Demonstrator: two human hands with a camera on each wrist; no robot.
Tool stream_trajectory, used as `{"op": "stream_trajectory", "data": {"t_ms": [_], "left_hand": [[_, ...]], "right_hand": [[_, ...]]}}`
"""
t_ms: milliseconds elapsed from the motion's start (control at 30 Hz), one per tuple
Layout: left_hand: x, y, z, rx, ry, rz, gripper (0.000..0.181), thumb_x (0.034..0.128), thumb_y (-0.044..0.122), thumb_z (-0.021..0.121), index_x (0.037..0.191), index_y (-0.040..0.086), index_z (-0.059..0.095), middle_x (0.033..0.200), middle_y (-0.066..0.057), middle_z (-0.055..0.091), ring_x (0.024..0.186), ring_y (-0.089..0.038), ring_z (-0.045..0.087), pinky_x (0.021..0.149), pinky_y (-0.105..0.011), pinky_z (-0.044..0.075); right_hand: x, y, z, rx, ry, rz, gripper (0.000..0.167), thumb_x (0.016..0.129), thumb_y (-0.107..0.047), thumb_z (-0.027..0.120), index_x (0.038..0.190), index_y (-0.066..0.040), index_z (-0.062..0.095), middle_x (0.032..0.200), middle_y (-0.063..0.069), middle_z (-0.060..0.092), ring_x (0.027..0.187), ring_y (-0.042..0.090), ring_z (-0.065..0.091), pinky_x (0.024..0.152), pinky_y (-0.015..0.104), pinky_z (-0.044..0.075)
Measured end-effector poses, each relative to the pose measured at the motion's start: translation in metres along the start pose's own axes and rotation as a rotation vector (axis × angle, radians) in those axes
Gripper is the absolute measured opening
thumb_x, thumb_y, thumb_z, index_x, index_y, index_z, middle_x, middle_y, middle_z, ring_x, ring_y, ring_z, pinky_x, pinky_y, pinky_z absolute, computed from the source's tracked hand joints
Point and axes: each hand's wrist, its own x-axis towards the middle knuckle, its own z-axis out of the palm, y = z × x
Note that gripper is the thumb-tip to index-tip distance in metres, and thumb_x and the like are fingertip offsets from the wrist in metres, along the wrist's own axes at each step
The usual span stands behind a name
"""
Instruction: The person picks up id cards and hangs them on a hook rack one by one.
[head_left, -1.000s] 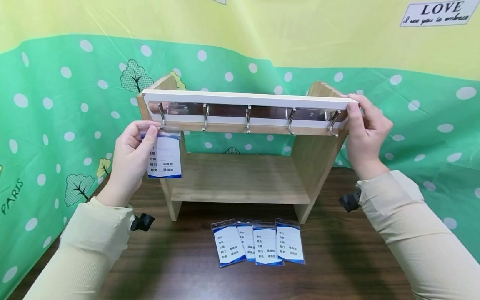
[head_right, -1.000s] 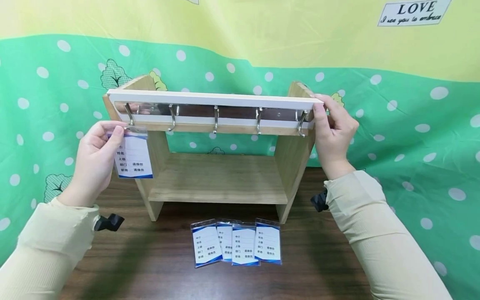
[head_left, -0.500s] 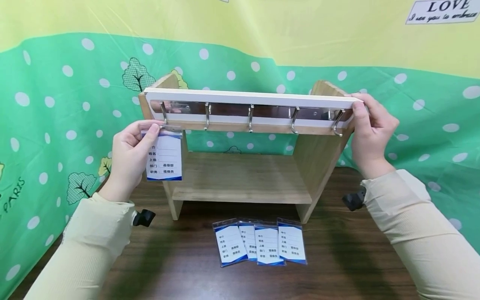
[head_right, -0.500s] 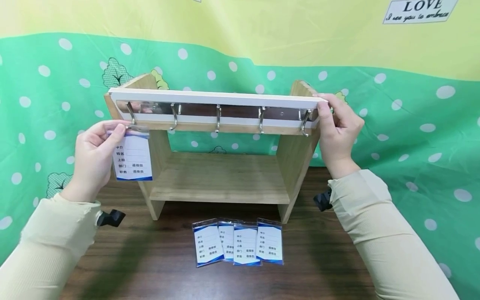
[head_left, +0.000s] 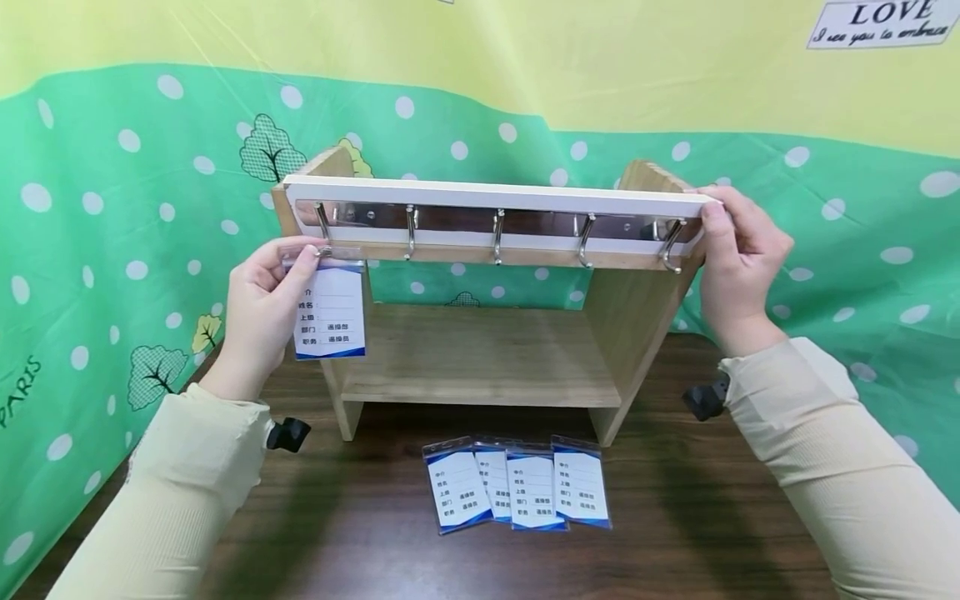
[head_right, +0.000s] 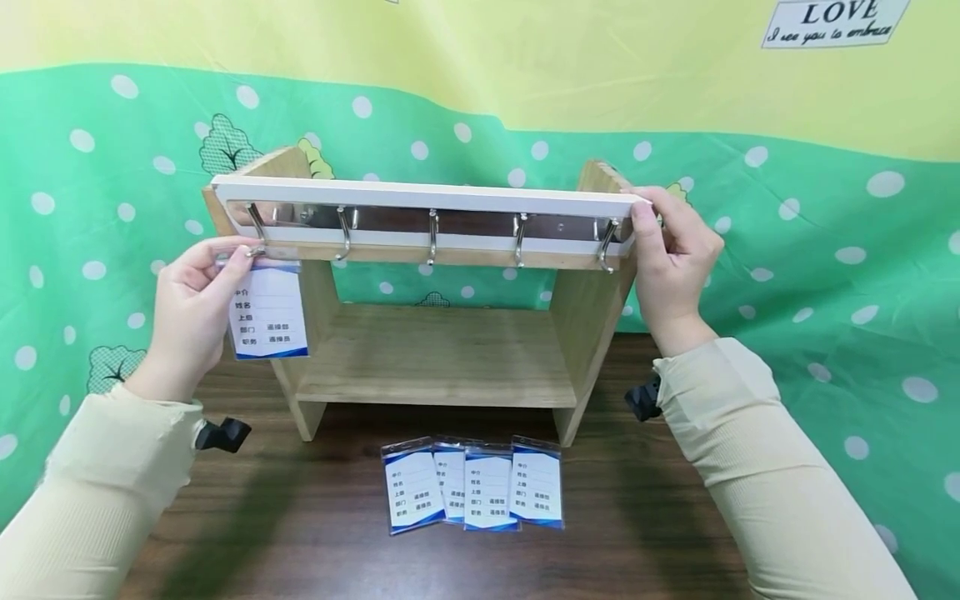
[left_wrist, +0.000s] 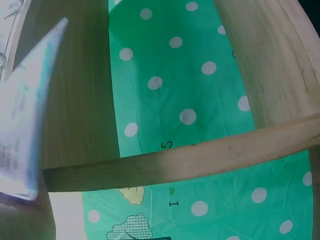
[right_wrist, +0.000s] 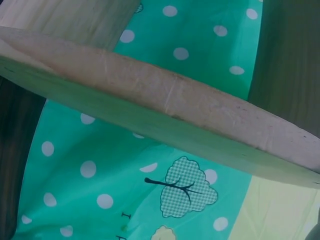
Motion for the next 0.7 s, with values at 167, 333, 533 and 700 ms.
{"op": "stream_trajectory", "data": {"t_ms": [167,333,533,700], "left_hand": [[-0.003,-0.003,0.004,0.144,0.062,0.051,0.011,0.1018,0.023,0.055,0.109,0.022,0.062,0.058,0.013,0.060,0.051,-0.002,0.054,0.046,-0.017,0.042],[-0.005,-0.005,0.007,0.300,0.204,0.110,0.012,0.0982,0.026,0.060,0.106,0.021,0.053,0.046,0.014,0.047,0.039,-0.002,0.039,0.038,-0.019,0.027],[-0.003,-0.003,0.004,0.440,0.263,0.081,0.025,0.0944,0.034,0.066,0.097,0.013,0.053,0.046,0.027,0.048,0.042,0.003,0.043,0.040,-0.016,0.030],[-0.003,-0.003,0.001,0.488,0.253,-0.002,0.034,0.0926,0.042,0.067,0.090,0.009,0.057,0.048,0.029,0.050,0.044,0.003,0.044,0.042,-0.016,0.031]], "right_hand": [[0.000,0.002,0.001,0.020,0.023,-0.001,0.024,0.087,-0.006,0.059,0.094,0.012,0.072,0.087,-0.008,0.075,0.071,0.002,0.059,0.064,0.013,0.039],[-0.001,0.006,0.000,0.013,0.020,0.001,0.023,0.088,-0.006,0.059,0.094,0.010,0.073,0.088,-0.005,0.076,0.070,0.002,0.057,0.061,0.013,0.036],[0.000,0.010,-0.003,-0.025,0.015,0.000,0.022,0.088,-0.008,0.059,0.094,0.005,0.076,0.089,-0.004,0.076,0.065,-0.001,0.050,0.060,0.013,0.032],[0.000,0.009,-0.003,-0.018,0.010,0.005,0.021,0.089,-0.007,0.059,0.094,0.003,0.077,0.089,0.000,0.076,0.066,0.000,0.052,0.060,0.013,0.033]]}}
